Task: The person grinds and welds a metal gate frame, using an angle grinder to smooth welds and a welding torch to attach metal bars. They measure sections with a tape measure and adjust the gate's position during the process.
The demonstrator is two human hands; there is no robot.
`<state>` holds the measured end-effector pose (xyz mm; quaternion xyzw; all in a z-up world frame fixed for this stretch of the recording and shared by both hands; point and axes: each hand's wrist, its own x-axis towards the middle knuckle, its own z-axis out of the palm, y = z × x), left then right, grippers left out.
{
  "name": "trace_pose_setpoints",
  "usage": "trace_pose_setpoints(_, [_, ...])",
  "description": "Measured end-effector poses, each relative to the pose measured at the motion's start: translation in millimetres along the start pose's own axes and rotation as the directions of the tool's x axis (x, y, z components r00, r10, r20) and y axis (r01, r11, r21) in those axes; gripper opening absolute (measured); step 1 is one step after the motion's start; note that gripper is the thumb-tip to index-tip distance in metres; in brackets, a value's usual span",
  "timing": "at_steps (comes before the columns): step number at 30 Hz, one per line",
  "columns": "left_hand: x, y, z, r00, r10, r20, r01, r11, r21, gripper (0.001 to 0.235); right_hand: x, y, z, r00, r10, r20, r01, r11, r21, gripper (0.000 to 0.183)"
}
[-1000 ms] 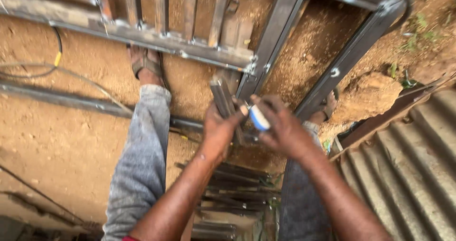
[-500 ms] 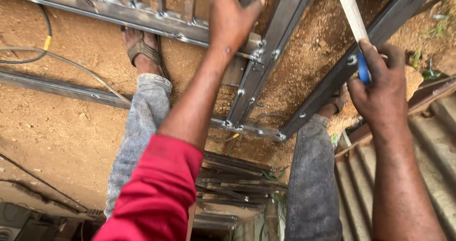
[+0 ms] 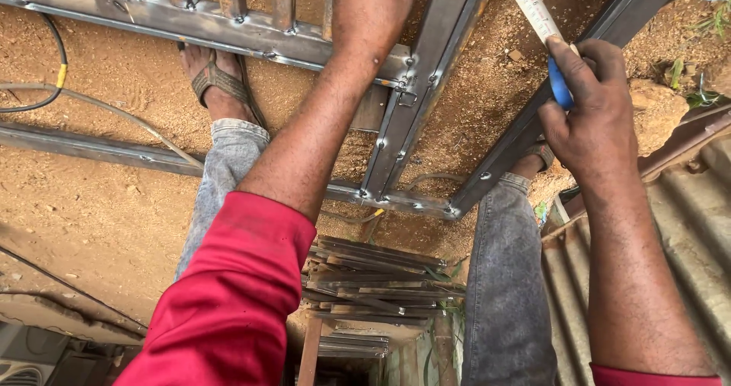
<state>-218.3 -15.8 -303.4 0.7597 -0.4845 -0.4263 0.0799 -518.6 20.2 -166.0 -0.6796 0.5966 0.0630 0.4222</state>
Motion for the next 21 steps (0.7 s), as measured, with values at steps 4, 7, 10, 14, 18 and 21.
trace_pose_setpoints(4, [-8.7,19.2,-8.3,0.993,0.024,-0.112,-0.007,0.989,0.151,0.042,6.8,-8.6,-6.9,0.997,0.058,0.05,-0.058,0.998,0.004,0.068])
trace_pose_setpoints(7, [-9.3,31.1,-14.9,0.978,0.066,-0.197,-0.02,0.973,0.23,0.054,19.8,-14.6,-15.2,0.997,0.051,0.051,-0.049,0.998,-0.048,0.068])
trace_pose_setpoints(10, [-13.2,30.3,-11.9,0.992,-0.049,-0.115,0.071,0.979,0.191,0.063,24.8,-16.9,-18.4,0.991,0.092,0.099,-0.079,0.989,-0.124,0.067])
trace_pose_setpoints(14, [-12.3,21.1,-6.3,0.996,-0.049,-0.071,0.062,0.98,0.187,0.053,30.3,-15.0,-19.2,0.968,0.194,0.158,-0.166,0.971,-0.173,0.062])
trace_pose_setpoints(18, [-9.8,15.3,-3.1,0.993,-0.026,-0.118,0.046,0.983,0.176,0.054,34.5,-11.5,-21.2,0.992,0.083,0.095,-0.063,0.977,-0.202,0.063])
trace_pose_setpoints(21, [-11.4,13.5,0.4,0.991,-0.067,-0.112,0.086,0.98,0.18,0.052,40.5,-11.6,-22.0,0.997,0.026,0.072,-0.007,0.967,-0.255,0.059])
